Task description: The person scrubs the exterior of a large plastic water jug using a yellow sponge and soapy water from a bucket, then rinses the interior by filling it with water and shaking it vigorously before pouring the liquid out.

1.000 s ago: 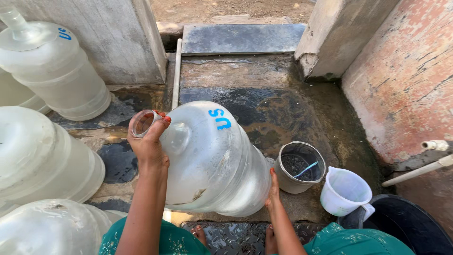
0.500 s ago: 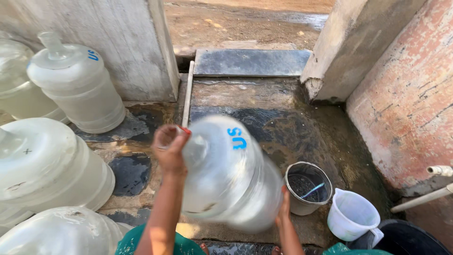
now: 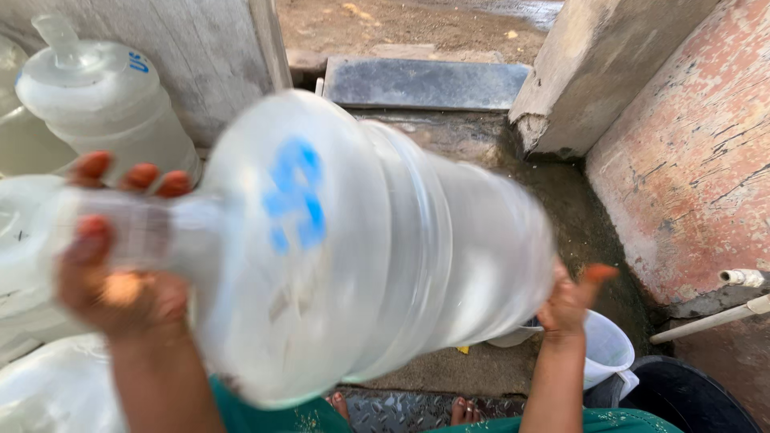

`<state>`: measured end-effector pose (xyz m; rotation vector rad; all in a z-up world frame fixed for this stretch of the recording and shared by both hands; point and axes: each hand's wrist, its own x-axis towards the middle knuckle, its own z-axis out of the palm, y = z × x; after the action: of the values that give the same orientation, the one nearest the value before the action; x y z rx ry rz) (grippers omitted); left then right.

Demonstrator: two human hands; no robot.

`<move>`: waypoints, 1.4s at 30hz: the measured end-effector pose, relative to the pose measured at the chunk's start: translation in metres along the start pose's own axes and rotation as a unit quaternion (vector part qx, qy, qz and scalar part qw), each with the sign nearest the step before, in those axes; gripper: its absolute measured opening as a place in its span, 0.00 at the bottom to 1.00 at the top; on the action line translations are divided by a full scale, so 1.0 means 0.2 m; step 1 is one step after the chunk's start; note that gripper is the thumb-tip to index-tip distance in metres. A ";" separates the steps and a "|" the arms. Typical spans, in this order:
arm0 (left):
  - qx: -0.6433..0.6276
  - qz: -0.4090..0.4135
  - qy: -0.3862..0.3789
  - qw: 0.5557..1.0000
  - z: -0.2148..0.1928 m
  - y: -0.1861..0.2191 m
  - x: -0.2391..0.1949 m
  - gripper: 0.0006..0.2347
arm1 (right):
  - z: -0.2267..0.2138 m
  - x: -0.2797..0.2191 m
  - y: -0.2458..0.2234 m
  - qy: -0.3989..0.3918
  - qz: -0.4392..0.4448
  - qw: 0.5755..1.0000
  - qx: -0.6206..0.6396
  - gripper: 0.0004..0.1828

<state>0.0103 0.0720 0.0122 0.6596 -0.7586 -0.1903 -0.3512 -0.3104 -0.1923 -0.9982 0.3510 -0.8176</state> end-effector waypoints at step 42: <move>0.057 -0.083 -0.029 0.994 0.11 -0.61 -0.06 0.22 | -0.20 -0.09 0.94 0.258 0.198 0.939 -0.109 0.57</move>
<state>-0.0047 -0.0284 -0.0583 0.8295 -0.7749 -0.3222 -0.3033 -0.2679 -0.3734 -0.8631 1.0800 -0.6674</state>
